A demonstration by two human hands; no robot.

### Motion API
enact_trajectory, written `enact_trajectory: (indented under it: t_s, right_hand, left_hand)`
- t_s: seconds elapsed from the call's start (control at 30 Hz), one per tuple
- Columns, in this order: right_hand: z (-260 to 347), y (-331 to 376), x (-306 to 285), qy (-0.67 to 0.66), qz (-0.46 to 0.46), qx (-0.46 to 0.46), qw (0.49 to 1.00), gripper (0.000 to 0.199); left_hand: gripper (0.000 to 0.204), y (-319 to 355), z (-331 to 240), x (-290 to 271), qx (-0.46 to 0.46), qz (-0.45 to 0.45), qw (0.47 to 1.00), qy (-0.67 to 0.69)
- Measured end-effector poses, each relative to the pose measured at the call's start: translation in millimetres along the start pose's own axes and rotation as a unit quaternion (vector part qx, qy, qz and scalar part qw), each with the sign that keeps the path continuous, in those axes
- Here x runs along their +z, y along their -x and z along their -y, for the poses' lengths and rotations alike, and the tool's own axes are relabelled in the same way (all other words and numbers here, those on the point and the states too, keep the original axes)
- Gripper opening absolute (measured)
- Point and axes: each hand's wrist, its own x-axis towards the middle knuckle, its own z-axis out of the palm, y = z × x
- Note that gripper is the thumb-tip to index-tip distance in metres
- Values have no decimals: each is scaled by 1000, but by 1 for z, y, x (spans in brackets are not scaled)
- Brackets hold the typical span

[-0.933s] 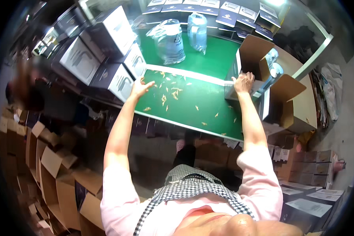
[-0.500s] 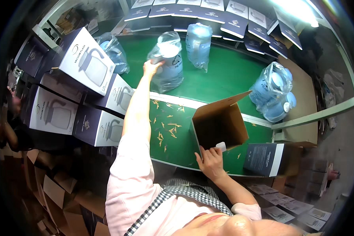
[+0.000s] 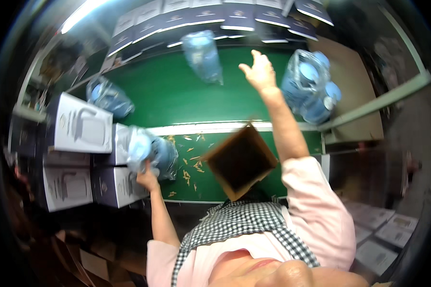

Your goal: The person puts plastic-wrapped flasks into individual boxes, closes the lids, and then packs the boxed flasks into a larger cardboard carton.

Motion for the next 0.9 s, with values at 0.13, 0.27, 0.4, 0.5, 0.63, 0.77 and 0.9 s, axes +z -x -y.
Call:
enact_trajectory:
  t_s: [0.13, 0.27, 0.4, 0.5, 0.63, 0.77, 0.9]
  right_hand:
    - [-51, 42, 5, 50, -233, 67, 969, 86]
    - [-175, 75, -7, 182, -358, 234, 886, 99]
    - [-208, 71, -26, 278, -189, 300, 892, 85]
    - [-240, 60, 10, 323, -138, 220, 910, 68]
    - [-244, 52, 22, 213, -79, 316, 921, 46]
    - [-263, 46, 29, 91, -49, 381, 919, 34]
    - [-274, 60, 75, -82, -146, 233, 958, 46]
  left_hand:
    - [49, 0, 13, -41, -127, 73, 974, -172]
    - [56, 37, -125, -12, 200, -47, 922, -327]
    - [77, -10, -192, 174, 211, 264, 940, -48]
    - [128, -85, -175, 316, 52, 373, 920, -113]
    - [97, -89, -179, 418, -6, 412, 911, 28]
    - [60, -70, -167, 444, -35, 365, 928, 59]
    - [50, -77, -144, 392, -56, 127, 966, 216]
